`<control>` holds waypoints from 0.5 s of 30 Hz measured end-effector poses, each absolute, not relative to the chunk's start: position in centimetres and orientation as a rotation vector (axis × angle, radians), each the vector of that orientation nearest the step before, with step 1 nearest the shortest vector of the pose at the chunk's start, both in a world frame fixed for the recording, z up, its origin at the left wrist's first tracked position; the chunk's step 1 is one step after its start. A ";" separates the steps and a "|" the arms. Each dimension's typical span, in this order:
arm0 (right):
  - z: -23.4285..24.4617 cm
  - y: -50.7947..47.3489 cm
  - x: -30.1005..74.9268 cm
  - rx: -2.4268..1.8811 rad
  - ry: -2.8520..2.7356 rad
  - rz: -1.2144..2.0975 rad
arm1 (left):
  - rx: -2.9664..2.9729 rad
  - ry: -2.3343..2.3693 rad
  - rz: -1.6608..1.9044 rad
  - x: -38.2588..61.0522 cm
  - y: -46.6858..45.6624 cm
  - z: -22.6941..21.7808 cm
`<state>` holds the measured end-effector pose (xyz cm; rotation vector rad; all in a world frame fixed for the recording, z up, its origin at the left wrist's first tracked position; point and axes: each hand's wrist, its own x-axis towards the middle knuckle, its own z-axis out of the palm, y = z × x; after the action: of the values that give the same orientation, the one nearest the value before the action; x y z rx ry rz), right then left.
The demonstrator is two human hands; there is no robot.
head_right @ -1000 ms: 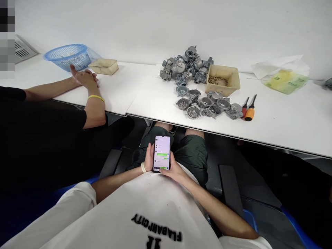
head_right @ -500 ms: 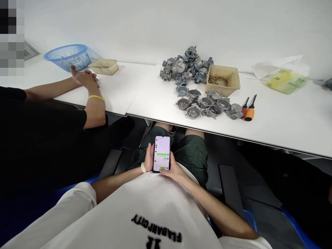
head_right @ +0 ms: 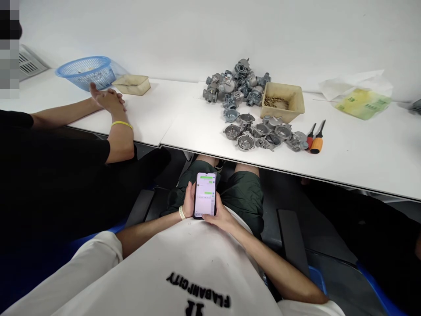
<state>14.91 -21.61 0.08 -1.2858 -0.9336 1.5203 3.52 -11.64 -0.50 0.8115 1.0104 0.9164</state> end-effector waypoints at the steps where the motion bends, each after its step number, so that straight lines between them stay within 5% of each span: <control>1: 0.1 -21.6 14.9 -1.282 -0.917 1.525 | 0.801 1.017 0.911 3.5 -11.6 -0.4; 15: -1.3 -21.7 15.4 -1.374 -0.736 1.358 | 0.644 0.693 0.731 3.3 -11.7 0.4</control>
<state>15.40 -21.73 -1.27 -1.3744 -0.7362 1.3575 3.31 -11.71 0.42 0.6436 0.6935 0.7312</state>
